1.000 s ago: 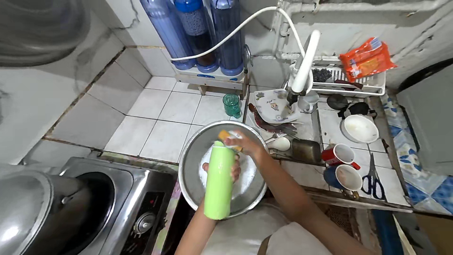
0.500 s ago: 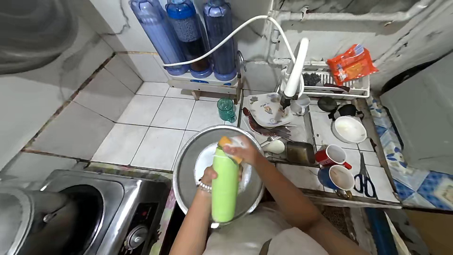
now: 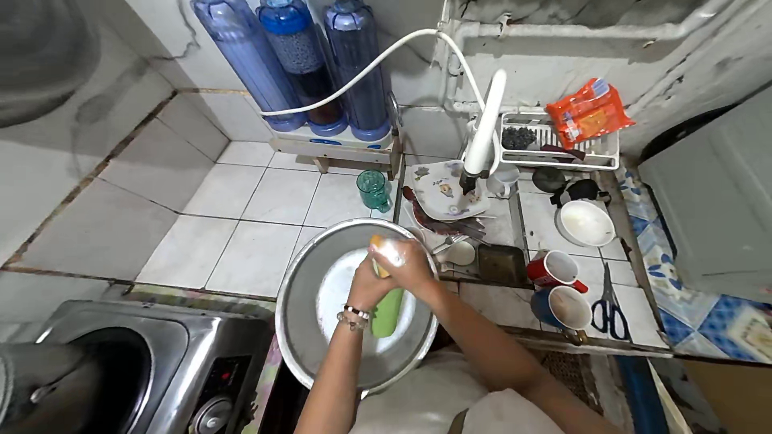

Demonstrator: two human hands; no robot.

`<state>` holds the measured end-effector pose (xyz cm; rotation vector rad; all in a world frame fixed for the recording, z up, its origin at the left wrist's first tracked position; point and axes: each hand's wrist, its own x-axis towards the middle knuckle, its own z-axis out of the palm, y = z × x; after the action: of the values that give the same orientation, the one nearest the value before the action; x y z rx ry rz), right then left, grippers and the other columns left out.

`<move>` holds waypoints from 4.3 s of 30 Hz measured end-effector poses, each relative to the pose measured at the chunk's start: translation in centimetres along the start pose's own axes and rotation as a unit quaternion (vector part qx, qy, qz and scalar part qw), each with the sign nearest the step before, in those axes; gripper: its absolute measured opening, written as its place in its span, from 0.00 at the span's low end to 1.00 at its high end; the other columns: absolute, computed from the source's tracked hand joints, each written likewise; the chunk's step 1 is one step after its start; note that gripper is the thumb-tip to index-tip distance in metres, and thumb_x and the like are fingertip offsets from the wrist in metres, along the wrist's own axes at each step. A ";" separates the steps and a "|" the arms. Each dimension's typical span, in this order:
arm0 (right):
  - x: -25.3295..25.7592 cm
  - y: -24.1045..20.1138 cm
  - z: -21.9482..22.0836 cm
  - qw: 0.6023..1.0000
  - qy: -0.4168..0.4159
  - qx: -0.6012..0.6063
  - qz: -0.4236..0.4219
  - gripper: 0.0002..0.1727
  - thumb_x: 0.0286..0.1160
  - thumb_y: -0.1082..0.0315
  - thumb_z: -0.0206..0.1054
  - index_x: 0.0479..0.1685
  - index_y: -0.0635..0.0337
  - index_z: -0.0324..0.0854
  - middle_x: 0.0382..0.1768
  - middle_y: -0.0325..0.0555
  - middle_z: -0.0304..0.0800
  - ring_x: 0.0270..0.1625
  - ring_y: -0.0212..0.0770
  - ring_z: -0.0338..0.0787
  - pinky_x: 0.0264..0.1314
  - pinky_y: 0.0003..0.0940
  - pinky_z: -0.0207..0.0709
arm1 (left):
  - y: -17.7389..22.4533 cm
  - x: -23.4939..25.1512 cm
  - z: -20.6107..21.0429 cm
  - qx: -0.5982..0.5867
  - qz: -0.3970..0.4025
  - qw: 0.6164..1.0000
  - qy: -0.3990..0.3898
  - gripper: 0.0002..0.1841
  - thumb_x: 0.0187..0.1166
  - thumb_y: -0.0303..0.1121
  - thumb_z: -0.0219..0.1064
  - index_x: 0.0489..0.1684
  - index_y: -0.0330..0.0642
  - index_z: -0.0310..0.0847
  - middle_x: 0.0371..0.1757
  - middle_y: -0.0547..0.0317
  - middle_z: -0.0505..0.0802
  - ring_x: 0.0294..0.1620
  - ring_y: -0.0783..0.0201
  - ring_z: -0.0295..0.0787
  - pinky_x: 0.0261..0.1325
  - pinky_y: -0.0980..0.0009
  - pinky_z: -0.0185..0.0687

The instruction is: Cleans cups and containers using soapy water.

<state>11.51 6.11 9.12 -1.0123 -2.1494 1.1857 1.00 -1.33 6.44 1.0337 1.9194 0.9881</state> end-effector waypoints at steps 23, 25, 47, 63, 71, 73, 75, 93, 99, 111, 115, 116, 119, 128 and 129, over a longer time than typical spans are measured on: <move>-0.1 -1.3 -0.8 0.948 0.138 0.047 -0.283 0.19 0.66 0.56 0.77 0.23 0.66 0.90 0.22 0.52 0.91 0.29 0.44 0.89 0.48 0.45 0.77 | 1.2 -1.4 -3.0 -0.153 0.160 0.973 -0.058 0.42 0.32 0.28 0.89 0.57 0.25 0.77 0.49 0.66 0.93 0.54 0.85 0.87 0.63 0.83 0.82; -0.4 -1.8 -1.2 0.946 0.065 0.106 -0.299 0.20 0.67 0.57 0.77 0.26 0.71 0.89 0.24 0.55 0.91 0.32 0.44 0.89 0.52 0.42 0.77 | 0.1 -1.2 -4.3 -0.258 0.203 0.933 -0.147 0.34 0.36 0.26 0.86 0.54 0.43 0.84 0.48 0.77 0.96 0.51 0.84 0.90 0.59 0.80 0.86; -2.5 0.9 -2.9 0.961 0.043 0.247 -0.115 0.26 0.74 0.63 0.73 0.64 0.74 0.80 0.69 0.54 0.83 0.68 0.30 0.85 0.68 0.26 0.81 | 0.1 -5.1 -9.3 -0.026 0.392 0.919 -0.027 0.38 0.59 0.51 0.85 0.69 0.45 0.77 0.68 0.57 0.88 0.79 0.64 0.77 0.86 0.64 0.68; -4.6 2.1 -4.3 0.867 -0.121 0.428 0.223 0.35 0.79 0.61 0.59 0.85 0.62 0.53 0.58 0.45 0.82 0.53 0.33 0.88 0.51 0.33 0.87 | -0.6 -5.6 1.5 -0.665 -0.202 0.706 0.138 0.29 0.89 0.55 0.32 0.48 0.48 0.78 0.37 0.55 0.94 0.36 0.60 0.95 0.32 0.62 0.92; 1.2 5.9 -0.1 0.953 -0.261 0.117 0.098 0.45 0.76 0.64 0.72 0.91 0.65 0.53 0.76 0.71 0.74 0.70 0.53 0.84 0.73 0.43 0.78 | -2.1 -5.3 0.2 -0.682 -0.164 0.701 0.128 0.29 0.89 0.55 0.33 0.58 0.44 0.75 0.43 0.50 0.93 0.41 0.57 0.94 0.38 0.61 0.92; 2.9 5.7 2.3 0.934 -0.335 -0.083 0.090 0.45 0.76 0.65 0.73 0.94 0.54 0.54 0.84 0.75 0.63 0.80 0.68 0.74 0.80 0.57 0.72 | -2.5 -5.3 -0.7 -0.646 -0.140 0.736 0.150 0.27 0.89 0.51 0.34 0.64 0.41 0.71 0.46 0.47 0.92 0.43 0.55 0.94 0.40 0.59 0.93; 3.3 4.7 4.9 0.881 -0.399 -0.240 0.089 0.42 0.77 0.71 0.69 0.94 0.50 0.56 0.86 0.80 0.53 0.85 0.81 0.60 0.81 0.72 0.64 | -2.0 -5.7 -1.4 -0.589 -0.108 0.776 0.199 0.21 0.88 0.43 0.36 0.62 0.41 0.70 0.42 0.52 0.93 0.41 0.61 0.94 0.40 0.64 0.93; -3.9 -3.8 4.5 0.973 -0.143 0.003 -0.180 0.33 0.71 0.59 0.76 0.80 0.50 0.80 0.80 0.68 0.74 0.85 0.73 0.66 0.84 0.63 0.67 | -0.2 -4.9 -2.7 -0.492 -0.055 0.802 0.333 0.15 0.93 0.35 0.42 0.61 0.36 0.70 0.36 0.61 0.89 0.36 0.73 0.90 0.42 0.72 0.90; -3.8 0.1 1.0 0.980 -0.040 0.094 -0.169 0.46 0.50 0.55 0.88 0.74 0.67 0.79 0.69 0.68 0.81 0.70 0.54 0.84 0.73 0.43 0.80 | 0.2 -5.5 -4.2 -0.576 0.188 0.724 0.330 0.29 0.60 0.58 0.79 0.52 0.47 0.82 0.47 0.59 0.96 0.50 0.64 0.95 0.50 0.64 0.93; -3.1 2.5 -3.1 0.854 -0.017 0.516 0.056 0.47 0.39 0.54 0.93 0.66 0.58 0.74 0.48 0.30 0.95 0.50 0.26 0.93 0.57 0.28 0.89 | -0.9 -9.9 -5.1 -0.521 0.226 0.820 -0.070 0.60 0.53 0.85 0.60 0.89 0.56 0.65 0.78 0.60 0.84 0.75 0.59 0.83 0.71 0.58 0.84; -1.2 5.3 -4.5 0.899 -0.014 0.418 -0.129 0.40 0.48 0.53 0.91 0.68 0.53 0.82 0.60 0.31 0.92 0.62 0.29 0.90 0.68 0.33 0.86 | -1.2 -10.9 -5.0 -0.666 -0.054 0.712 -0.216 0.37 0.58 0.63 0.78 0.62 0.45 0.90 0.58 0.41 0.94 0.48 0.50 0.98 0.36 0.63 0.95; -0.9 5.4 -4.7 0.907 -0.012 0.397 -0.142 0.38 0.50 0.53 0.89 0.69 0.51 0.84 0.62 0.30 0.92 0.63 0.28 0.90 0.69 0.33 0.86 | -2.0 -10.3 -4.8 -0.688 -0.067 0.679 -0.250 0.33 0.61 0.55 0.80 0.61 0.41 0.89 0.59 0.39 0.93 0.45 0.51 0.98 0.34 0.66 0.93; -0.9 4.2 -4.6 0.942 0.033 0.312 -0.118 0.35 0.58 0.57 0.83 0.69 0.61 0.82 0.66 0.39 0.88 0.66 0.27 0.87 0.69 0.28 0.83 | -2.5 -9.5 -4.1 -0.635 -0.037 0.750 -0.181 0.33 0.59 0.40 0.83 0.69 0.47 0.82 0.55 0.44 0.95 0.45 0.53 0.98 0.37 0.64 0.95; -6.2 -1.3 1.0 0.956 -0.040 -0.034 -0.290 0.23 0.67 0.78 0.69 0.64 0.57 0.91 0.73 0.56 0.86 0.83 0.76 0.70 0.82 0.81 0.55 | -1.7 -7.6 -3.2 -0.241 0.042 0.969 -0.026 0.51 0.40 0.28 0.89 0.74 0.25 0.65 0.58 0.61 0.91 0.57 0.80 0.88 0.65 0.80 0.83; -6.3 -1.7 1.2 0.957 -0.047 -0.048 -0.282 0.23 0.66 0.79 0.69 0.64 0.58 0.91 0.73 0.52 0.87 0.84 0.72 0.71 0.83 0.80 0.53 | -1.7 -7.6 -3.2 -0.196 0.049 0.979 -0.019 0.52 0.39 0.31 0.89 0.74 0.23 0.66 0.59 0.59 0.90 0.58 0.81 0.86 0.66 0.81 0.81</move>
<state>13.93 -0.08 9.60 -0.3298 -2.3614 0.8683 0.82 -9.58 8.19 0.9130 1.5673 1.3287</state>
